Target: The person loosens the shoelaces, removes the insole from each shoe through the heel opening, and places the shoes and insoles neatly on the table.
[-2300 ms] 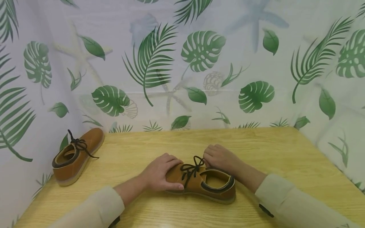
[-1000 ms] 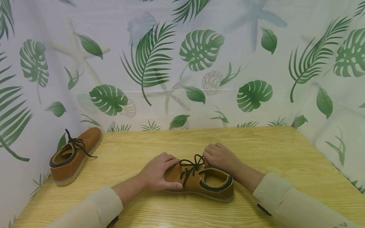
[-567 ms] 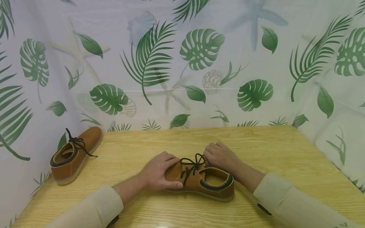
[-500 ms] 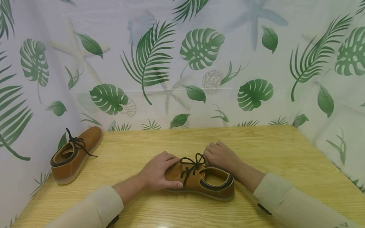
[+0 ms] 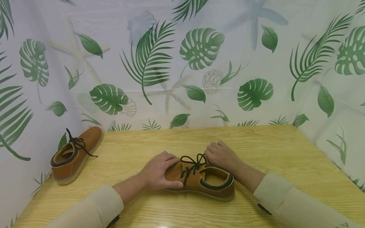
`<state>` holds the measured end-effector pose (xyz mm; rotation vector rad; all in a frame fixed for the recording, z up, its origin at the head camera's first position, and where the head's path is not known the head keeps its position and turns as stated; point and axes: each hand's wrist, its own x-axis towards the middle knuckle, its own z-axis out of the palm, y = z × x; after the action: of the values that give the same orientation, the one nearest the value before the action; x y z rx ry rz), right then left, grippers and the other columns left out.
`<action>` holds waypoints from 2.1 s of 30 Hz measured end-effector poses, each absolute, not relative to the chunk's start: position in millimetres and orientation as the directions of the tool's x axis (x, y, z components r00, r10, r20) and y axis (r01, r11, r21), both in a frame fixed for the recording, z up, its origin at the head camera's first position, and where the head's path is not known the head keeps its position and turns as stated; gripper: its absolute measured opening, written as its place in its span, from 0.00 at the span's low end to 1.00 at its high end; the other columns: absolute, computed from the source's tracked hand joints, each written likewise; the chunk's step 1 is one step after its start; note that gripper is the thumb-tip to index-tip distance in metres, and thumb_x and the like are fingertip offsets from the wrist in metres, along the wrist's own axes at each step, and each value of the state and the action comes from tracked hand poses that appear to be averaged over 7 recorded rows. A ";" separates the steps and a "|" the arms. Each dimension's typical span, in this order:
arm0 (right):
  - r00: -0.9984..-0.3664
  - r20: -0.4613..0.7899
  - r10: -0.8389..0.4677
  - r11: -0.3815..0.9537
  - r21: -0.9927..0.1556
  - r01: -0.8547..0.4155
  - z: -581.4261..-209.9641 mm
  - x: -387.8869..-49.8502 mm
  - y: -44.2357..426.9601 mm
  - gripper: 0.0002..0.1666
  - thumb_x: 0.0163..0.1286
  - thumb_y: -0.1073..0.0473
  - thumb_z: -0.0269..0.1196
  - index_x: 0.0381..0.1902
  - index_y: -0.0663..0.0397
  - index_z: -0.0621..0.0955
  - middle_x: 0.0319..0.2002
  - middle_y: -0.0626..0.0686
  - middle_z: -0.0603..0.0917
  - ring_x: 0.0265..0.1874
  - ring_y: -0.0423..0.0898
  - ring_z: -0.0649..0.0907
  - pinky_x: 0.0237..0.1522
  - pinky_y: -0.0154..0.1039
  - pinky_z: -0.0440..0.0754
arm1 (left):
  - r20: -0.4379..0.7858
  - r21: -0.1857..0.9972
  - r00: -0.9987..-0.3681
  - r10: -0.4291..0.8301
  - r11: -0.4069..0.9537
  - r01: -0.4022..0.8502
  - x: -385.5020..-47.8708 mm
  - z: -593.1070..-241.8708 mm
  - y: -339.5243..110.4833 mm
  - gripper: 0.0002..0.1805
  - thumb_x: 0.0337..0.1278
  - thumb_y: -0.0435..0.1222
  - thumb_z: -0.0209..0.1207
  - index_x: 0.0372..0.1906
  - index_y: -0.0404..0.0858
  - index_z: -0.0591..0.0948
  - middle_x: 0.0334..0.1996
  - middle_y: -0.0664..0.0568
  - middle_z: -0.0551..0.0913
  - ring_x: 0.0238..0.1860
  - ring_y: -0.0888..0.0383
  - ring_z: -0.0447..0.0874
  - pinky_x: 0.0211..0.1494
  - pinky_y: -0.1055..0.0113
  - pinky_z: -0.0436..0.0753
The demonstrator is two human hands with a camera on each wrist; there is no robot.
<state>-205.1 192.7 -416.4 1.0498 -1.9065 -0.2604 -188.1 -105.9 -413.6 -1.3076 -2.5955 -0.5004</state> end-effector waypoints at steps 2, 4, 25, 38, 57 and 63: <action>-0.224 0.616 -0.755 0.617 0.553 -0.560 -416.8 -205.3 193.1 0.30 0.82 0.58 0.33 0.17 0.52 0.68 0.17 0.47 0.69 0.19 0.43 0.69 0.23 0.36 0.68 | 0.320 0.209 -0.589 0.742 0.551 0.808 -188.7 -413.8 -105.8 0.41 0.49 0.66 0.63 0.62 0.43 0.80 0.56 0.56 0.81 0.52 0.60 0.76 0.55 0.61 0.79; -0.228 0.617 -0.753 0.620 0.550 -0.559 -416.8 -205.1 193.2 0.30 0.82 0.58 0.33 0.17 0.52 0.68 0.17 0.47 0.70 0.19 0.43 0.69 0.23 0.36 0.69 | 0.319 0.208 -0.589 0.742 0.552 0.807 -188.9 -413.9 -105.8 0.41 0.49 0.66 0.63 0.62 0.43 0.80 0.57 0.56 0.81 0.53 0.60 0.76 0.55 0.61 0.79; -0.313 0.621 -0.718 0.675 0.514 -0.529 -417.8 -200.9 193.7 0.33 0.82 0.57 0.30 0.16 0.52 0.68 0.16 0.47 0.71 0.17 0.43 0.70 0.23 0.37 0.69 | 0.302 0.211 -0.601 0.740 0.563 0.799 -187.1 -413.4 -104.9 0.41 0.49 0.67 0.62 0.63 0.44 0.79 0.57 0.57 0.81 0.52 0.61 0.75 0.54 0.61 0.79; -0.326 0.622 -0.712 0.683 0.504 -0.528 -417.8 -199.7 193.1 0.33 0.81 0.57 0.29 0.15 0.51 0.67 0.16 0.47 0.69 0.17 0.43 0.69 0.22 0.38 0.69 | 0.302 0.222 -0.600 0.741 0.557 0.800 -187.4 -412.9 -105.5 0.40 0.49 0.66 0.62 0.62 0.45 0.79 0.56 0.58 0.81 0.52 0.61 0.75 0.53 0.61 0.78; -0.344 0.619 -0.706 0.695 0.512 -0.505 -419.7 -198.6 193.5 0.32 0.81 0.58 0.28 0.14 0.49 0.64 0.15 0.46 0.66 0.16 0.42 0.65 0.22 0.36 0.66 | 0.312 0.220 -0.596 0.740 0.554 0.803 -187.5 -414.7 -106.2 0.39 0.49 0.66 0.62 0.62 0.47 0.79 0.56 0.58 0.81 0.51 0.61 0.75 0.53 0.61 0.79; -0.387 0.600 -0.700 0.704 0.494 -0.510 -417.3 -196.1 195.0 0.30 0.78 0.59 0.30 0.15 0.49 0.65 0.15 0.46 0.67 0.17 0.42 0.67 0.22 0.37 0.67 | 0.325 0.227 -0.585 0.743 0.539 0.811 -188.2 -413.5 -105.6 0.38 0.50 0.66 0.62 0.62 0.48 0.79 0.56 0.59 0.81 0.50 0.63 0.74 0.51 0.63 0.78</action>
<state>-196.1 195.0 -417.3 0.9218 -2.0724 -0.2886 -188.2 -105.6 -413.5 -1.3204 -2.5859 -0.5302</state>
